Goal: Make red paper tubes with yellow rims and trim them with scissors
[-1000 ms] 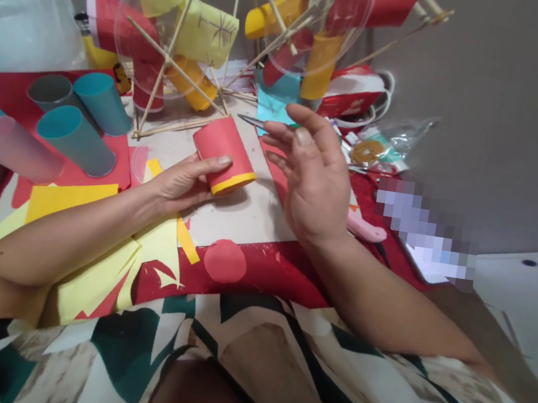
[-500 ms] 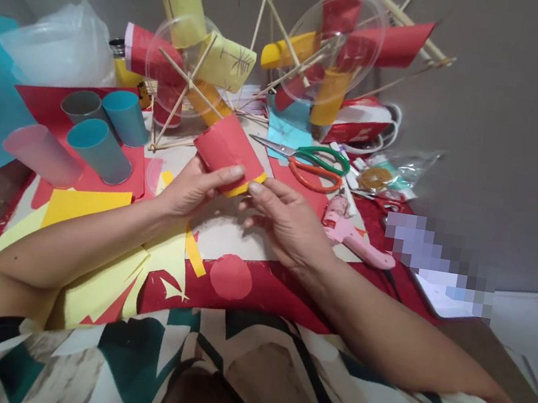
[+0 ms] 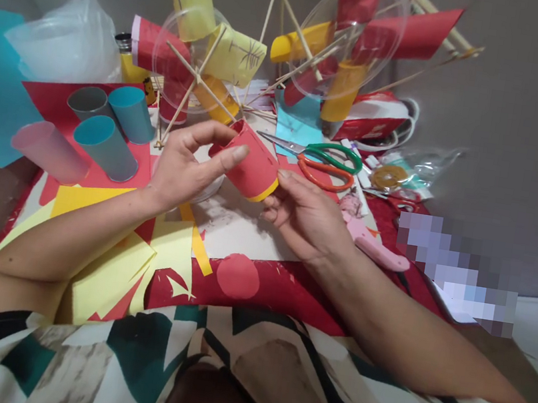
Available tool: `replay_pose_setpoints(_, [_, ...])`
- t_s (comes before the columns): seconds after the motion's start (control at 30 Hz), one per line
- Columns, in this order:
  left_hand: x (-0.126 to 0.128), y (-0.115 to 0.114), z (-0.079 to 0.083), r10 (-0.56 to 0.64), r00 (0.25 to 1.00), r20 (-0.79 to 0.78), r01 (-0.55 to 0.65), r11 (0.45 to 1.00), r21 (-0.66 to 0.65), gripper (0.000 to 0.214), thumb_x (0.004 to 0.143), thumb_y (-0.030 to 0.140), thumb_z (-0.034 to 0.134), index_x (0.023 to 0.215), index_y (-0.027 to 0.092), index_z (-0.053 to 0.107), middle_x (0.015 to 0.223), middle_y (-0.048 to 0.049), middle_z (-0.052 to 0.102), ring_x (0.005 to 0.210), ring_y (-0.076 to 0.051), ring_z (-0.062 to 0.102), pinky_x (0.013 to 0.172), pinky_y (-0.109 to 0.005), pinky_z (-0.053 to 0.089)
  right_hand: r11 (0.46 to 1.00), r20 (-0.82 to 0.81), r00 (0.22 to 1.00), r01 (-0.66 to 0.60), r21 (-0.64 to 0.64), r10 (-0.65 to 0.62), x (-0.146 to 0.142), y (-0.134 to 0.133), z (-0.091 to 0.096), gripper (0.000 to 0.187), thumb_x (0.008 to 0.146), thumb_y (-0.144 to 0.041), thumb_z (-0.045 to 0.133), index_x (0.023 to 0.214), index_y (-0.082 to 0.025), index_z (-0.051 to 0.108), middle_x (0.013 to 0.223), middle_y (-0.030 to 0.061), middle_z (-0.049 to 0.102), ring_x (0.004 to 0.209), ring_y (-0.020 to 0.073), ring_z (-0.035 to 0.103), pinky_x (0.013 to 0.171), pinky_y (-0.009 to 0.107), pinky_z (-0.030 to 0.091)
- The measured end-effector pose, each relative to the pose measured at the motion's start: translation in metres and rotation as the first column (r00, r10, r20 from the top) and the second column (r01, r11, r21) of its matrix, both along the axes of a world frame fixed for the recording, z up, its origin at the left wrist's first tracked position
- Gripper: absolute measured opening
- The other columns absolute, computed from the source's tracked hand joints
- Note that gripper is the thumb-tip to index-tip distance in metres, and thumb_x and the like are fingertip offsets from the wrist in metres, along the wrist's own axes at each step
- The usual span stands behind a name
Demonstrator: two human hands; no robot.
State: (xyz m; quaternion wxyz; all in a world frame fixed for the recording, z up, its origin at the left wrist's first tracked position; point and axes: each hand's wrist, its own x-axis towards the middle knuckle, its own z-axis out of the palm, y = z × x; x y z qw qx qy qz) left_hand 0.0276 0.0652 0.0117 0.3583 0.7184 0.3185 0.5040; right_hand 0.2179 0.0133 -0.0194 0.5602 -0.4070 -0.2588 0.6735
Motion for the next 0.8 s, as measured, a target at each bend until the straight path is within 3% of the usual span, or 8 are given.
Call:
replay_pose_setpoints(0.1, [0.003, -0.006, -0.002, -0.052, 0.997, -0.053, 0.050, 0.998, -0.049, 0.036, 0.082, 0.053, 0.080, 0.072, 0.019, 0.074, 0.066, 0.0009, 0.061, 0.065, -0.013, 0.052, 0.065, -0.027, 0.044, 1.000, 0.016, 1.000, -0.012, 0.024, 0.011, 0.001, 0.000, 0.001, 0.035, 0.064, -0.034, 0.092, 0.079, -0.018, 0.066, 0.061, -0.0062, 0.058, 0.049, 0.0044, 0.051, 0.039, 0.013, 0.044])
replay_pose_setpoints(0.23, [0.004, -0.006, -0.007, -0.076, 0.997, -0.022, 0.072, 0.987, -0.144, 0.040, 0.082, 0.057, 0.078, 0.074, 0.017, 0.077, 0.070, -0.0011, 0.066, 0.067, -0.015, 0.056, 0.066, -0.028, 0.046, 0.998, 0.046, 0.999, -0.027, 0.058, 0.024, 0.002, 0.001, 0.002, 0.042, 0.061, -0.042, 0.095, 0.078, -0.018, 0.066, 0.060, -0.0062, 0.058, 0.049, 0.0038, 0.051, 0.040, 0.011, 0.041])
replay_pose_setpoints(0.33, [0.004, -0.008, -0.008, -0.029, 1.000, 0.006, 0.030, 0.990, -0.136, 0.040, 0.082, 0.056, 0.078, 0.074, 0.018, 0.077, 0.070, -0.0011, 0.068, 0.068, -0.015, 0.056, 0.069, -0.028, 0.048, 0.999, 0.068, 0.997, -0.025, 0.042, 0.022, 0.002, -0.001, 0.003, 0.047, 0.056, -0.049, 0.097, 0.078, -0.019, 0.069, 0.060, -0.0056, 0.060, 0.048, 0.0045, 0.051, 0.039, 0.012, 0.042])
replay_pose_setpoints(0.47, [0.005, -0.013, -0.007, -0.020, 1.000, -0.019, 0.018, 0.994, -0.107, 0.041, 0.084, 0.057, 0.075, 0.073, 0.018, 0.076, 0.070, -0.0013, 0.067, 0.069, -0.016, 0.057, 0.069, -0.028, 0.049, 1.000, 0.092, 0.995, -0.030, 0.006, 0.030, 0.003, -0.006, 0.007, 0.045, 0.050, -0.043, 0.101, 0.071, -0.019, 0.068, 0.060, -0.0051, 0.060, 0.049, 0.0047, 0.053, 0.039, 0.012, 0.043])
replay_pose_setpoints(0.67, [0.001, -0.017, 0.006, -0.132, 0.987, -0.090, 0.134, 0.991, 0.019, 0.033, 0.087, 0.046, 0.076, 0.069, 0.019, 0.072, 0.074, -0.0018, 0.069, 0.071, -0.016, 0.059, 0.072, -0.029, 0.049, 0.990, 0.023, 0.990, -0.142, 0.023, 0.141, 0.008, -0.002, 0.004, 0.031, 0.066, -0.036, 0.094, 0.082, -0.023, 0.072, 0.067, -0.0048, 0.061, 0.051, 0.0056, 0.050, 0.043, 0.016, 0.047])
replay_pose_setpoints(0.8, [-0.007, -0.018, 0.022, -0.078, 0.977, -0.199, 0.072, 0.997, -0.035, 0.038, 0.080, 0.044, 0.083, 0.061, 0.018, 0.063, 0.064, -0.0004, 0.055, 0.068, -0.016, 0.054, 0.067, -0.030, 0.045, 0.996, 0.026, 0.996, -0.086, -0.030, 0.087, 0.009, -0.001, 0.001, 0.026, 0.072, -0.036, 0.089, 0.087, -0.023, 0.072, 0.077, -0.0021, 0.066, 0.059, 0.0080, 0.056, 0.044, 0.017, 0.046])
